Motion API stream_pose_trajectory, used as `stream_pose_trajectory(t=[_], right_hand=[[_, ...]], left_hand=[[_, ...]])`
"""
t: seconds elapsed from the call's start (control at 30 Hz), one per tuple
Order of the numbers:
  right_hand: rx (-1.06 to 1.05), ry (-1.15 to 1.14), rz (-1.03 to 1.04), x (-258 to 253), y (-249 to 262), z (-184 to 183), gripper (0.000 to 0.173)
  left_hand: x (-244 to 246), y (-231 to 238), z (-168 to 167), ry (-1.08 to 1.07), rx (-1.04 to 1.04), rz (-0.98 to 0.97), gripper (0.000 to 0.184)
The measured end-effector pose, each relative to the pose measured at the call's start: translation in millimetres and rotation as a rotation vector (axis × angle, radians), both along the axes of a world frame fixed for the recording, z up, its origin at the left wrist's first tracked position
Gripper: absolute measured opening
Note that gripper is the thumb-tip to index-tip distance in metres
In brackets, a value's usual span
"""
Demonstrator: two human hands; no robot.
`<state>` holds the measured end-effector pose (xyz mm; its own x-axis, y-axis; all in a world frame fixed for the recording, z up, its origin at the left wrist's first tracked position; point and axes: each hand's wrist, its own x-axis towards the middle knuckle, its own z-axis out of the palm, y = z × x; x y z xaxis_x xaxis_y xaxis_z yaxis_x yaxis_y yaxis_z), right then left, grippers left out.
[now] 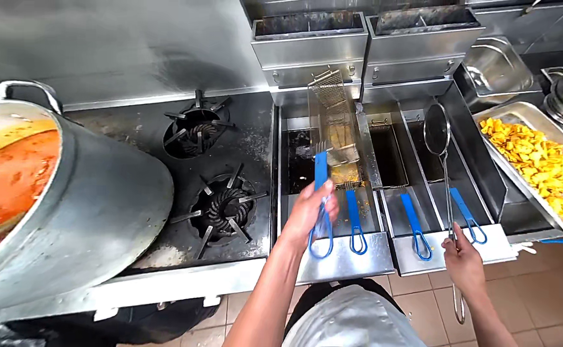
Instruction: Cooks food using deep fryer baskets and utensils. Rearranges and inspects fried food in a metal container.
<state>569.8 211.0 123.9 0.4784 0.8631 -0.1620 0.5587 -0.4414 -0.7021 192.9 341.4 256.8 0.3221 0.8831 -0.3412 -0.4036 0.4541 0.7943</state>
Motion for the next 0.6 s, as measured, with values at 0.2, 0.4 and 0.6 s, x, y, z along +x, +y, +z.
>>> stream_pose_trajectory(t=[0.2, 0.4, 0.6], right_hand=[[-0.009, 0.043, -0.028, -5.6, 3.9, -4.1, 0.050], [-0.027, 0.036, 0.004, -12.0, 9.1, -2.2, 0.050], [-0.005, 0.031, 0.031, -18.0, 15.3, 3.0, 0.048]], left_hand=[[-57.3, -36.0, -53.9, 0.227, 0.057, -0.039, 0.018], [-64.5, -16.8, -110.2, 0.278, -0.023, 0.047, 0.018], [-61.6, -5.6, -165.0, 0.304, -0.120, 0.085, 0.019]])
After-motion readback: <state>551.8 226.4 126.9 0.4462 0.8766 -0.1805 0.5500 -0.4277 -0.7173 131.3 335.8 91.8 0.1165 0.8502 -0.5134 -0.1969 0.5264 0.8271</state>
